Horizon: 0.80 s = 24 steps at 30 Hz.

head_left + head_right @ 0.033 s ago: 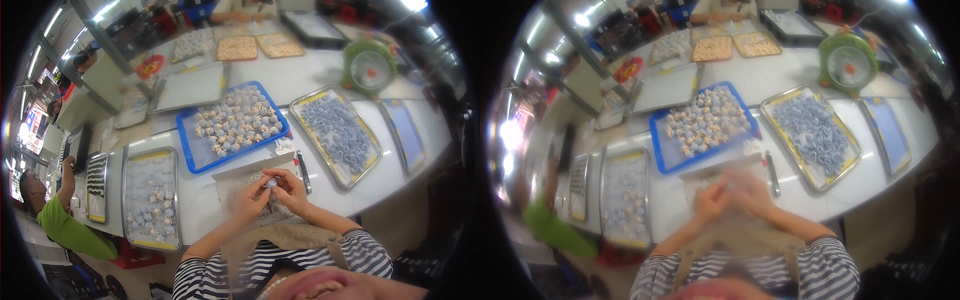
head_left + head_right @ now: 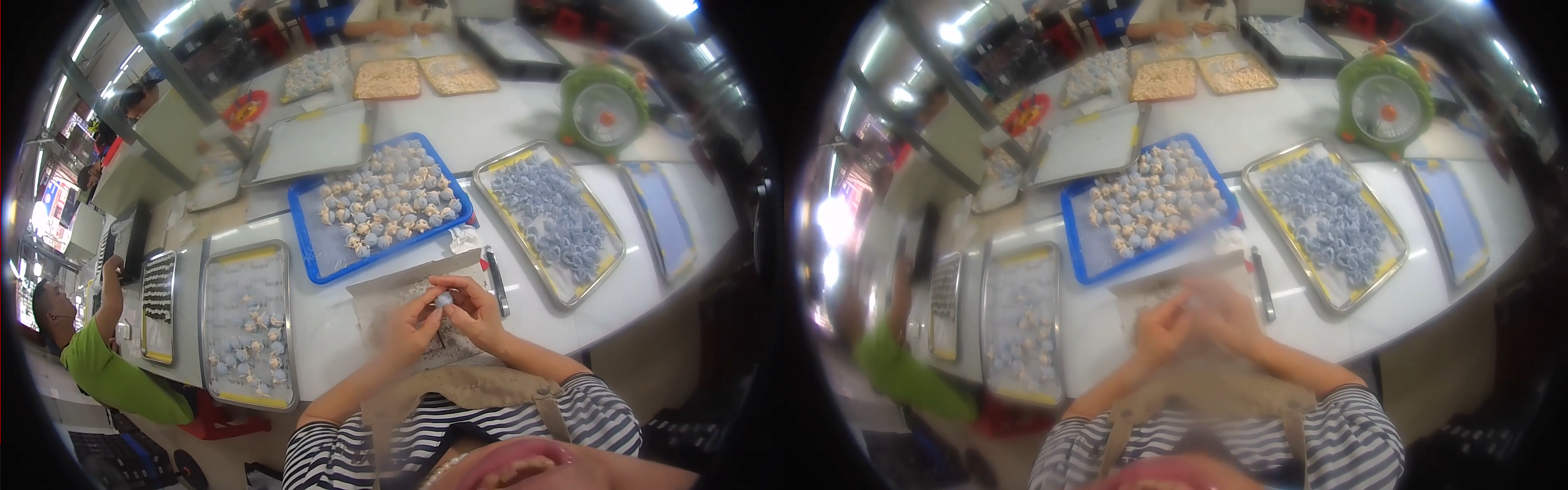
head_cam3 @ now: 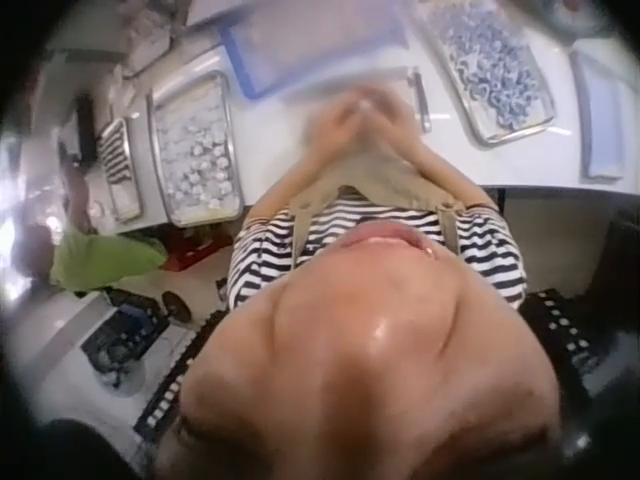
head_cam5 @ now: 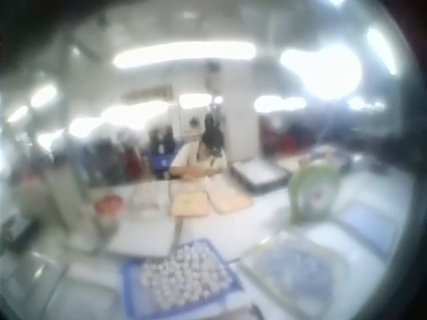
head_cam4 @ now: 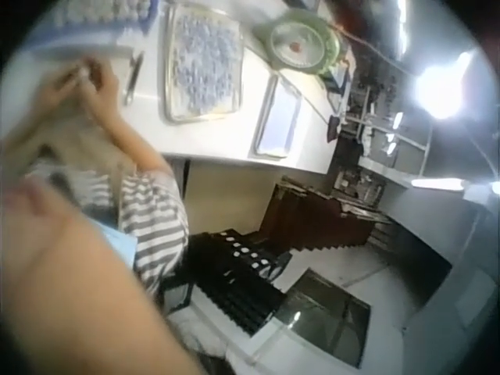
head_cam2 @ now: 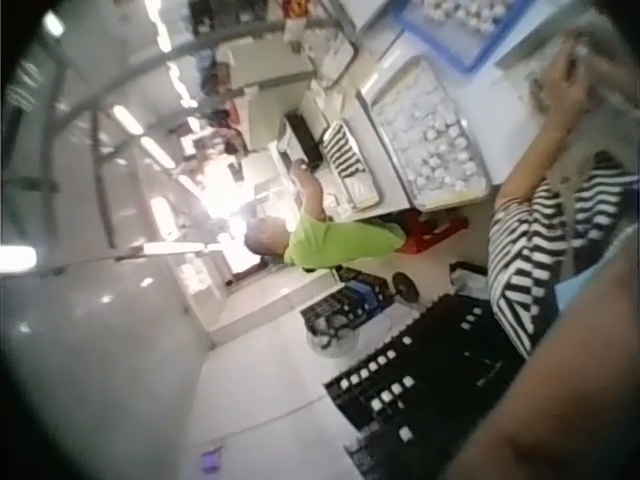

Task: The person assembles small figurines by applying adhesive from a squeeze bottle onto components and pressing parts together by hand.

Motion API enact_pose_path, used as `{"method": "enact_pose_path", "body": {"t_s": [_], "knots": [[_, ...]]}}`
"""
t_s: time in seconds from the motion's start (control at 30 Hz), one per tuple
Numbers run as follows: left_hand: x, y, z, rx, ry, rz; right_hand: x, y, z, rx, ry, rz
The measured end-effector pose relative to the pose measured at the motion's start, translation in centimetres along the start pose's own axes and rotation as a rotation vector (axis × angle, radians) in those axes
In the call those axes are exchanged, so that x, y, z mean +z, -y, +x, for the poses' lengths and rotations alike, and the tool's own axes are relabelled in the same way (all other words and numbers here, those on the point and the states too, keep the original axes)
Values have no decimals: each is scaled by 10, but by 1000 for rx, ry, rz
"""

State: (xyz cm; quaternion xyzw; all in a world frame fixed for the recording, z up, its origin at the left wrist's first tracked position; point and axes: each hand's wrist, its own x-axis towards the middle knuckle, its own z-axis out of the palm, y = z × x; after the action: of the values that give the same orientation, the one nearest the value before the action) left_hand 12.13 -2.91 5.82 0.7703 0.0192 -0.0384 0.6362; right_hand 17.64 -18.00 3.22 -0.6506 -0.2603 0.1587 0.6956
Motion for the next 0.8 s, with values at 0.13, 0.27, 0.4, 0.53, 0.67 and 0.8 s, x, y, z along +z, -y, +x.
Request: {"method": "enact_pose_path", "body": {"t_s": [0.13, 0.27, 0.4, 0.53, 0.67, 0.8], "knots": [[0, -7, -1, -57, 7, 5, 0, 0, 0, 26, -2, 43], [2, -3, -1, -66, 20, 10, -2, 1, -1, 10, -1, 38], [4, -2, -1, -49, 16, -79, -2, 4, -3, 34, -8, 55], [5, 7, 0, 3, -50, -185, 1, 1, -1, 40, -28, 118], [-14, 23, 13, 82, -192, -86, 8, 7, 3, 99, -117, 302], [-32, 28, 17, 152, -347, -289, 12, 6, 5, 56, -105, 233]]}}
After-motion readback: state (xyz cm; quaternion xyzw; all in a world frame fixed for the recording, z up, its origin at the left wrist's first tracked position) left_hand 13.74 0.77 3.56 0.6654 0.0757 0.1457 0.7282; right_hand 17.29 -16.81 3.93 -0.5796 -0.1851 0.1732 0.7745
